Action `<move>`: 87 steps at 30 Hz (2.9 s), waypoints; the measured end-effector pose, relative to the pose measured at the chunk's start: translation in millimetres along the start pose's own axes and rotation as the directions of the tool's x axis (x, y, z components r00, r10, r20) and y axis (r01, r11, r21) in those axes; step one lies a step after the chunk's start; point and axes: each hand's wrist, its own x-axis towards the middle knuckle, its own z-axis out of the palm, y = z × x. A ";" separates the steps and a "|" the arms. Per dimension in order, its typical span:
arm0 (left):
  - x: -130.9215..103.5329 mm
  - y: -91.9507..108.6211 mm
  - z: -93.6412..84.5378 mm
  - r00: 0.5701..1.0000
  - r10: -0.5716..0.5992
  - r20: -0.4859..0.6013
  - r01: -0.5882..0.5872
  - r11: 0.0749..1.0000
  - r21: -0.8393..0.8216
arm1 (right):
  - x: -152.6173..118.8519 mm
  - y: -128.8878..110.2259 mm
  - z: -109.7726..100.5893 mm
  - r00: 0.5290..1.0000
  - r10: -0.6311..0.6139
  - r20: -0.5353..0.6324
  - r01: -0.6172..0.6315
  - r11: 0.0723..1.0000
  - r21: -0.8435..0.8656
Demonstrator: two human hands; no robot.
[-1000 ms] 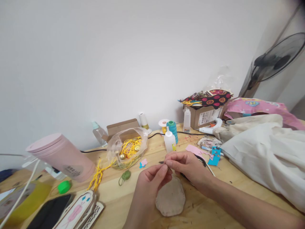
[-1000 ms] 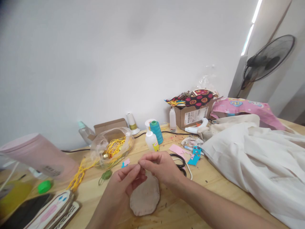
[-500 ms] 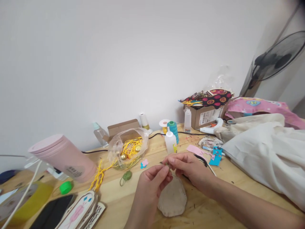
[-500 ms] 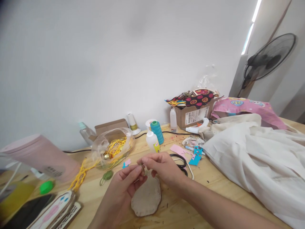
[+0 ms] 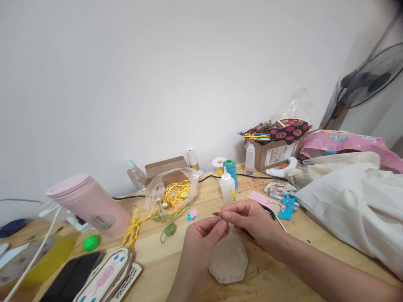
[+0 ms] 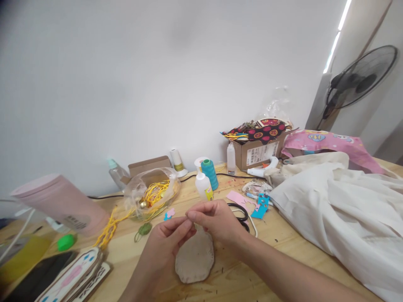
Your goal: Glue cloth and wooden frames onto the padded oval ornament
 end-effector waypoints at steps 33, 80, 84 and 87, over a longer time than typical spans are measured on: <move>-8.2 8.1 7.0 0.998 -0.005 0.070 0.023 0.966 -0.259 | -3.1 16.4 3.3 0.997 0.074 0.023 -0.076 0.991 0.110; -4.7 5.0 5.7 0.997 -0.045 0.066 0.063 0.949 -0.310 | 0.7 3.0 1.1 0.994 -0.085 -0.069 0.076 0.989 -0.129; -2.3 4.3 3.4 0.999 -0.032 -0.019 0.026 0.964 -0.264 | 4.9 0.8 -12.1 0.896 -0.303 -0.326 0.187 0.921 -0.342; 0.0 3.9 0.3 0.997 -0.004 -0.080 -0.014 0.975 -0.222 | 10.6 1.1 -24.8 0.804 -0.467 -0.367 0.202 0.797 -0.569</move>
